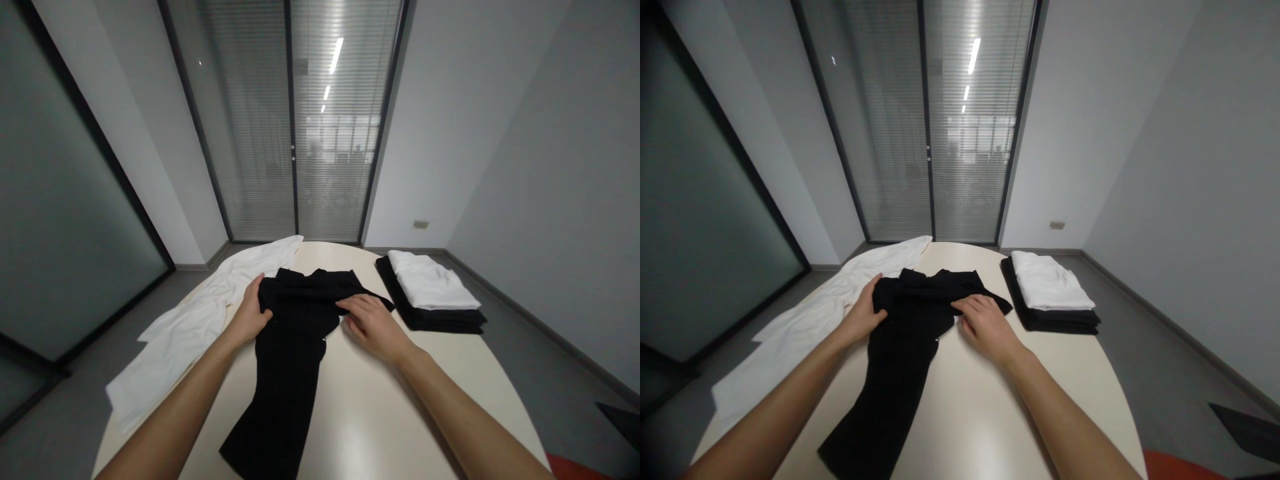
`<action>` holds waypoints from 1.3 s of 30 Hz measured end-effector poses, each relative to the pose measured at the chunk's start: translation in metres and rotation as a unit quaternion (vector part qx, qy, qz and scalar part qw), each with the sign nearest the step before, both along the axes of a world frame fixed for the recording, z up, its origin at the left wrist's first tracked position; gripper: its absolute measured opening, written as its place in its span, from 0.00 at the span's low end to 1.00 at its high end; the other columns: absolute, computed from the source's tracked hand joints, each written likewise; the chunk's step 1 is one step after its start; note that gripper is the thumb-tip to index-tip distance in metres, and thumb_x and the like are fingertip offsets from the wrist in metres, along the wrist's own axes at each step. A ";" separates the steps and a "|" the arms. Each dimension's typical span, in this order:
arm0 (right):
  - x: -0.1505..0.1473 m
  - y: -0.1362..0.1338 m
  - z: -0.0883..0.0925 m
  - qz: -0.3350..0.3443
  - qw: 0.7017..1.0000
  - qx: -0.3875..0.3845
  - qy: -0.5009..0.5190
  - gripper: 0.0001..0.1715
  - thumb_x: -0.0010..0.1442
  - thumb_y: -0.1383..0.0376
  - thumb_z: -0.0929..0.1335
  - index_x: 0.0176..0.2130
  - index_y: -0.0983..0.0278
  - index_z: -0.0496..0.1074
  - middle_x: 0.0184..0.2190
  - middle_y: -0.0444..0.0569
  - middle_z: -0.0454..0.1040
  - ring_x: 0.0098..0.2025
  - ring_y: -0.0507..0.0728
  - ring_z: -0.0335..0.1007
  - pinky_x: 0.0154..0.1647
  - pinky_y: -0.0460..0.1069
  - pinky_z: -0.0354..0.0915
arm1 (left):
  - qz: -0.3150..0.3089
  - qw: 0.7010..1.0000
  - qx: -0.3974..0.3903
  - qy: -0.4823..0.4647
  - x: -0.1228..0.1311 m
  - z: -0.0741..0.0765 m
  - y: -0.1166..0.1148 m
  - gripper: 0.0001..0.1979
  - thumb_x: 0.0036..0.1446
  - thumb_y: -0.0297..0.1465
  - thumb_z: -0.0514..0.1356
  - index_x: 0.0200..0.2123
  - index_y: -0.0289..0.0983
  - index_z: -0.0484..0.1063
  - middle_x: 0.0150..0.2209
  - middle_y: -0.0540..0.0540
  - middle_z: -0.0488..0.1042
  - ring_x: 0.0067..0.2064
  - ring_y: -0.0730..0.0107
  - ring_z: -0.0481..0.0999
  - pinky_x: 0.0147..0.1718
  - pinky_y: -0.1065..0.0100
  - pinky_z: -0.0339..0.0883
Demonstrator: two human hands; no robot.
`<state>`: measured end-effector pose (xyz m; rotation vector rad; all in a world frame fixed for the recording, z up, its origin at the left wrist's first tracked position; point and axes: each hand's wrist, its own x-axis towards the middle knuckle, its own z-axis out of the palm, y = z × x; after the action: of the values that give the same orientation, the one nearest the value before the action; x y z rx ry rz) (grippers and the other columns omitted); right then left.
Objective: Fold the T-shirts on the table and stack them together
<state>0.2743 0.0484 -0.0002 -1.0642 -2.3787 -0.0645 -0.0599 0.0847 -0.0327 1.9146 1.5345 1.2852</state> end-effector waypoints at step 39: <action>0.014 0.008 -0.008 -0.036 0.995 -0.090 -0.028 0.19 0.62 0.72 0.66 0.51 0.62 0.75 0.45 0.51 0.78 0.48 0.60 0.73 0.52 0.54 0.67 | -0.044 0.968 -0.051 0.243 0.042 0.026 -0.035 0.22 0.60 0.41 0.61 0.56 0.42 0.71 0.41 0.43 0.79 0.46 0.52 0.79 0.50 0.53 0.67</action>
<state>0.2882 0.0565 -0.0080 -1.2466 -2.4321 0.0981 -0.0175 0.0493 -0.0068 2.3133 1.6685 0.7086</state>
